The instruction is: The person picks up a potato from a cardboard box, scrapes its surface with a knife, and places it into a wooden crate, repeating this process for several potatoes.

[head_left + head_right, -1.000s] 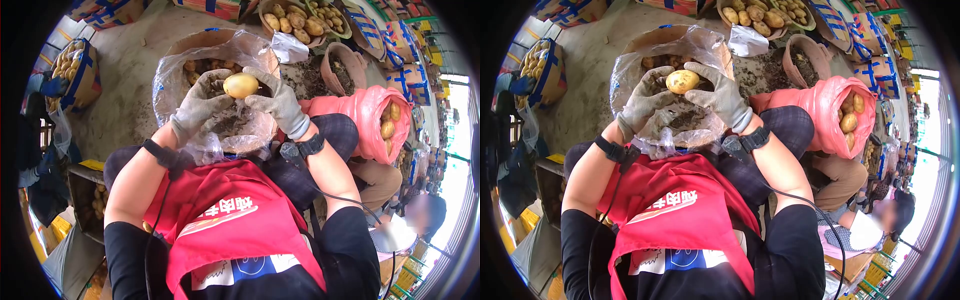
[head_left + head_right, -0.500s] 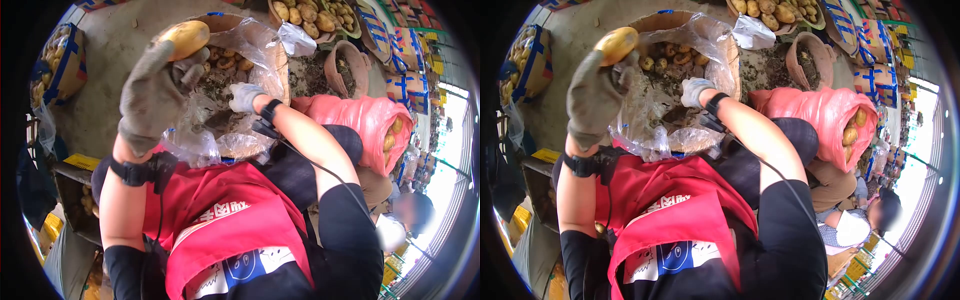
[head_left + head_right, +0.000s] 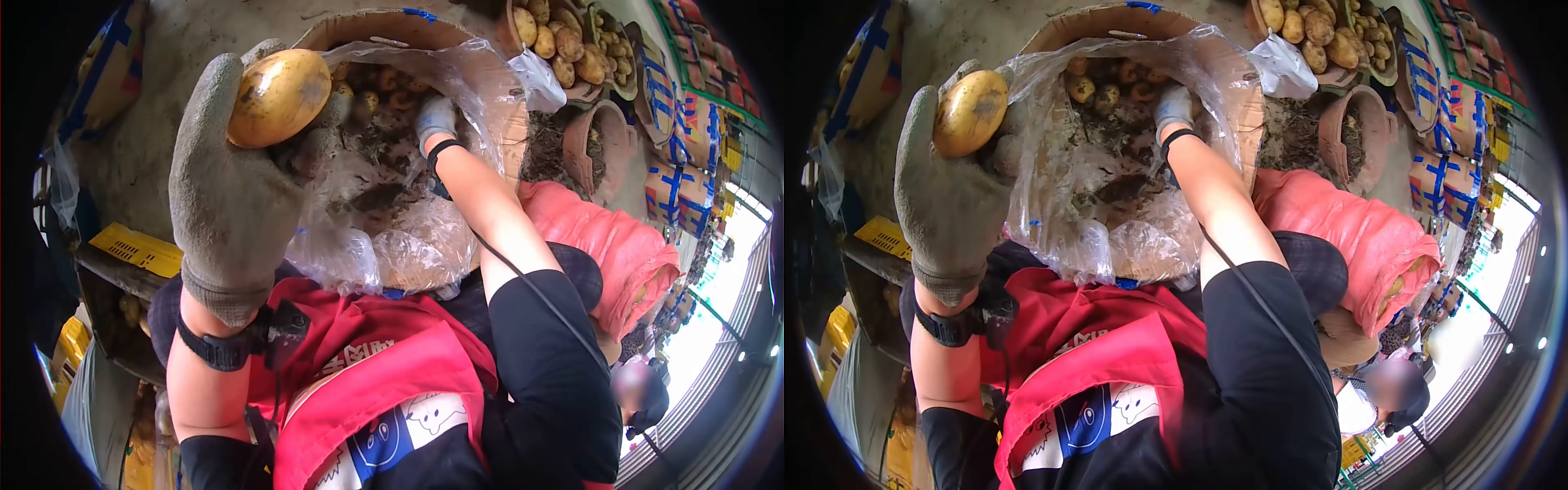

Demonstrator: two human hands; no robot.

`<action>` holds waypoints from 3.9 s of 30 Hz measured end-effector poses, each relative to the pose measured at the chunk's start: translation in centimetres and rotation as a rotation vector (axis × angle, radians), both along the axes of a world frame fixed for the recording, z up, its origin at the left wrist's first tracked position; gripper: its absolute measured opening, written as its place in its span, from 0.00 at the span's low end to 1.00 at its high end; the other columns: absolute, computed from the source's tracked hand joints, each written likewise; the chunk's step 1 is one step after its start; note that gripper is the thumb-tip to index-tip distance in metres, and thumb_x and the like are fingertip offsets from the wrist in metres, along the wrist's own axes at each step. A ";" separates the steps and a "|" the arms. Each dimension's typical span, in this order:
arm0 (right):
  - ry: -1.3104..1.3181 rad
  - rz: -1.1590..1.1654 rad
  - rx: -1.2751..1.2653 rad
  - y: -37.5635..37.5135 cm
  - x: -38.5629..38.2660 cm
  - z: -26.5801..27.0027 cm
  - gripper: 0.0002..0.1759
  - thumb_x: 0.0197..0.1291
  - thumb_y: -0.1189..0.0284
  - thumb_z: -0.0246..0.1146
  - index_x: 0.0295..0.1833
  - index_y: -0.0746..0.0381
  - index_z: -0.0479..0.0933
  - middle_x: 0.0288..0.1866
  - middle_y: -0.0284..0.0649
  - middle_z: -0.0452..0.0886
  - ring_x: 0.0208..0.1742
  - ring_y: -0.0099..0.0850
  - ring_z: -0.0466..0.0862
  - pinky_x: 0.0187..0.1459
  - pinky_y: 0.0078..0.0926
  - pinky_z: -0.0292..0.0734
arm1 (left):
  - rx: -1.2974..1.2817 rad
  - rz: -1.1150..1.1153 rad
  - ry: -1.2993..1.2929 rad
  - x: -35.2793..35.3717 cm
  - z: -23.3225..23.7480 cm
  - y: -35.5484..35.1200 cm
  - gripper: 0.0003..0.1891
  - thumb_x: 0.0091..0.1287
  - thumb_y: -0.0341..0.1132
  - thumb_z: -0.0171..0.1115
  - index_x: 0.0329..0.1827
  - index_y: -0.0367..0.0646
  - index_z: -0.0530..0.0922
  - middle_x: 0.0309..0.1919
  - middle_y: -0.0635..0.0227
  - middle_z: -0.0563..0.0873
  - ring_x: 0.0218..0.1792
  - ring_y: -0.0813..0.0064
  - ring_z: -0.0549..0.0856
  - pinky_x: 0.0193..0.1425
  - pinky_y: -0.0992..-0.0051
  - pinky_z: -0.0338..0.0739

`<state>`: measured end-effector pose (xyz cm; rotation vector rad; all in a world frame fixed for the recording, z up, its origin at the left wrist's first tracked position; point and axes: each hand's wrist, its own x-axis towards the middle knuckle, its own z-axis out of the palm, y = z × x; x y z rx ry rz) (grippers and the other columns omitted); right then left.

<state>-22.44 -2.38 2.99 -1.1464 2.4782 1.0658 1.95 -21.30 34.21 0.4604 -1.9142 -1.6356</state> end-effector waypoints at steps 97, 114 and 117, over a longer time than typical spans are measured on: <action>-1.256 -0.097 -1.084 9.4 17.5 29.3 0.15 0.69 0.76 0.64 0.59 0.66 0.83 0.46 0.39 0.88 0.50 0.27 0.87 0.50 0.26 0.84 | 1.003 -0.206 0.565 27.1 11.9 -5.9 0.26 0.83 0.51 0.50 0.75 0.44 0.74 0.67 0.61 0.84 0.65 0.62 0.84 0.65 0.67 0.82; -0.668 -0.810 -0.600 1.5 7.0 12.0 0.37 0.57 0.54 0.67 0.68 0.64 0.76 0.66 0.60 0.82 0.69 0.52 0.82 0.70 0.42 0.75 | 1.187 0.039 0.099 -1.2 2.8 -4.3 0.21 0.83 0.42 0.54 0.70 0.39 0.76 0.61 0.59 0.85 0.61 0.61 0.85 0.67 0.66 0.80; -0.500 -1.156 -1.145 -1.7 4.0 7.8 0.43 0.53 0.51 0.75 0.69 0.66 0.75 0.65 0.56 0.84 0.68 0.50 0.83 0.68 0.40 0.75 | 1.186 -0.180 0.193 -1.6 2.8 -4.2 0.23 0.84 0.43 0.52 0.73 0.37 0.73 0.62 0.61 0.85 0.60 0.68 0.85 0.67 0.70 0.80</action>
